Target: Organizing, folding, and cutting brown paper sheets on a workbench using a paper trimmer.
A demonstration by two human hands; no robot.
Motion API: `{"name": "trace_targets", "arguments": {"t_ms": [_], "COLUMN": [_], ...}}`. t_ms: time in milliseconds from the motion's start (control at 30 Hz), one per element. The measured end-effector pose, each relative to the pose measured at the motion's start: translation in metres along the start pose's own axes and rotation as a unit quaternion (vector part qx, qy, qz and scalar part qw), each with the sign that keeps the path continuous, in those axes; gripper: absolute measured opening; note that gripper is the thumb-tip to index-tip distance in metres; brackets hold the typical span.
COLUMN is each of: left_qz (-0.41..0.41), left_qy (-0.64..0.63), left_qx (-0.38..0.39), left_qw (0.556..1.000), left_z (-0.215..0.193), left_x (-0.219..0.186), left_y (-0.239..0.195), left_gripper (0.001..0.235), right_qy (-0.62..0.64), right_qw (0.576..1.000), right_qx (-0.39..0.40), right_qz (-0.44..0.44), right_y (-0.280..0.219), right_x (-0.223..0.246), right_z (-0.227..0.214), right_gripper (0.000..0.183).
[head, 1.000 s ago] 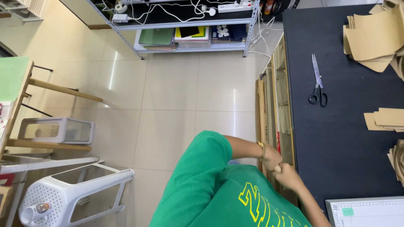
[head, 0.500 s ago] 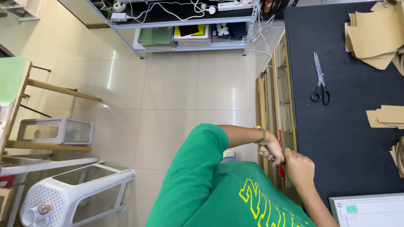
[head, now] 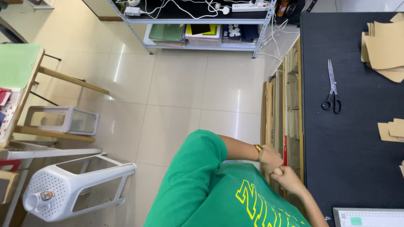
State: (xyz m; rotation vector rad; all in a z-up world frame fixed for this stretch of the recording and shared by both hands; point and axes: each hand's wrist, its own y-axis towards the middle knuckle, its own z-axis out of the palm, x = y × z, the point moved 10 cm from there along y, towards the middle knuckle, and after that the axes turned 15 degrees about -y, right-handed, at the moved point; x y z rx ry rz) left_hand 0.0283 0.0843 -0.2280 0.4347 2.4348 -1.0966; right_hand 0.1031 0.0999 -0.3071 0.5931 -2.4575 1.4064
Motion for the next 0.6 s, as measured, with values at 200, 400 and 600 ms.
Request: {"name": "trace_targets", "arguments": {"t_ms": [200,400,600], "left_qz": [-0.133,-0.087,0.077], "left_qy": [-0.545,-0.573,-0.626], "left_qx": [0.410,0.334,0.140], "left_qw": [0.719,0.744,0.764], "left_z": [0.114,0.102,0.015], "left_x": [0.046,0.060,0.062], "left_y": [0.019,0.016,-0.009], "left_gripper": [0.041,0.027,0.059], "right_qy": [-0.440,-0.423,-0.152], "right_qw": [0.856,0.852,0.964], "right_qx": [-0.237,-0.285,-0.212], "right_qz": [-0.133,-0.122,0.052], "right_y": [-0.042,-0.052,-0.039], "right_x": [0.074,0.079,-0.005], "right_z": [-0.012,-0.013,-0.024], "right_gripper": [0.036,0.033,0.042]}}
